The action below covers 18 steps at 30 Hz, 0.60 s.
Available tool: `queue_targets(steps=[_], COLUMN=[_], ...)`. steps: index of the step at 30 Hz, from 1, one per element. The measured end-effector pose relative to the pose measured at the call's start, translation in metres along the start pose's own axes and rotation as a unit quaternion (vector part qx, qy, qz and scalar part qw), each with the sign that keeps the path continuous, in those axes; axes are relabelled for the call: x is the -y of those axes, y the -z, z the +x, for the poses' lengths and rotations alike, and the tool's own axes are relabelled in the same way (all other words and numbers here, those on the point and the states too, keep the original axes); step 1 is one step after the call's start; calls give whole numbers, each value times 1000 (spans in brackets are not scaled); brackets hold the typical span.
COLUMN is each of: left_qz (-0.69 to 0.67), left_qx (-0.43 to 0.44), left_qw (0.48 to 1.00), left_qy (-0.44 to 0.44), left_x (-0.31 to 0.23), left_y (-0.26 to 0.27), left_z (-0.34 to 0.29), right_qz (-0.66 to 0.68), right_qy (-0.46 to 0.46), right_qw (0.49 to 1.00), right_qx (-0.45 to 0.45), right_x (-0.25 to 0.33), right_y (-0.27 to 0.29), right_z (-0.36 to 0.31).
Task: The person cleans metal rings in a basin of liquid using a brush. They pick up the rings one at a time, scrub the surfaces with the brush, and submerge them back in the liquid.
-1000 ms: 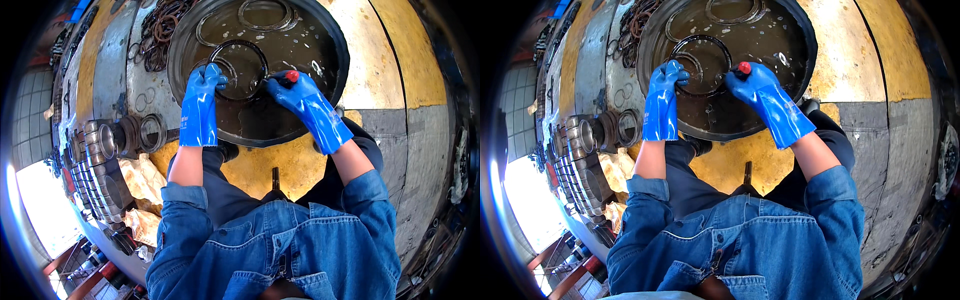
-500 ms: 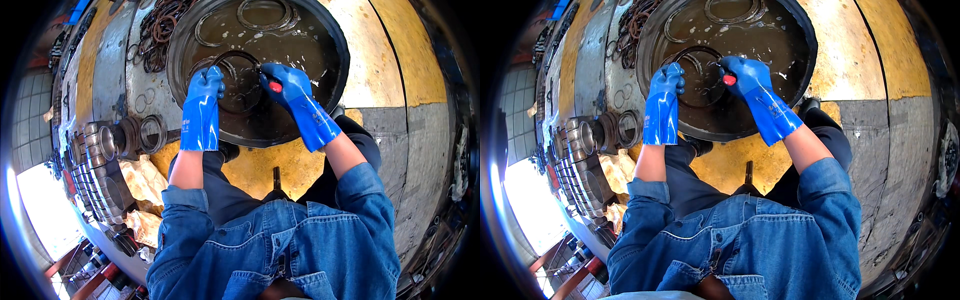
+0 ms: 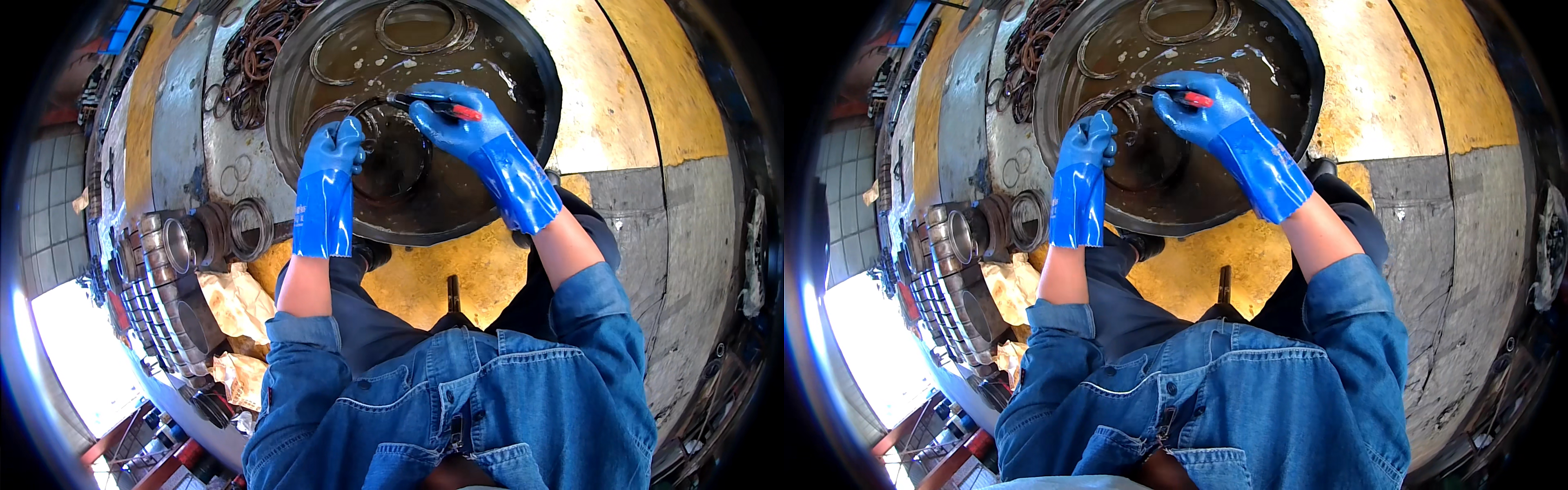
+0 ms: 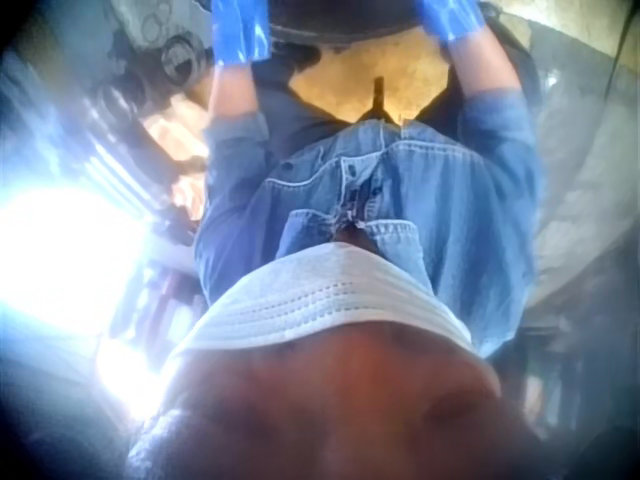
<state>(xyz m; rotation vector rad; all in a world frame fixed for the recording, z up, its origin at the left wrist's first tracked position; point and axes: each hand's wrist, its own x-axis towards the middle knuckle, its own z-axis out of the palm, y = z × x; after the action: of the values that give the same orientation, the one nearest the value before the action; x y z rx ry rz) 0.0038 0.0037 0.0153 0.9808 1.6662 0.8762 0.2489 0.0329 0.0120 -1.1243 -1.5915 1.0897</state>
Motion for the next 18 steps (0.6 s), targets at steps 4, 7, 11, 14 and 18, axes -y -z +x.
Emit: queue_targets(steps=[4,7,11,14,18], left_qz=[-35,-87,-74,-56,3], left_qx=[-15,13,-69,-71,-30], left_qw=[999,995,993,994,996], left_qy=[-14,-36,-59,-60,-89], left_x=[6,10,5,12,15], left_y=[-3,8,-7,-3,1], left_z=[4,11,10,10,9], right_qz=[-125,-121,-62,-47,-112], right_qy=[-73,-177,-298,-330,-275], right_qw=[989,975,946,928,948], right_qx=[-6,52,116,167,112], right_x=[-12,-10,-28,-8,0], right_y=[7,8,-6,-22,-17], right_z=[1,-5,-26,-31,-30])
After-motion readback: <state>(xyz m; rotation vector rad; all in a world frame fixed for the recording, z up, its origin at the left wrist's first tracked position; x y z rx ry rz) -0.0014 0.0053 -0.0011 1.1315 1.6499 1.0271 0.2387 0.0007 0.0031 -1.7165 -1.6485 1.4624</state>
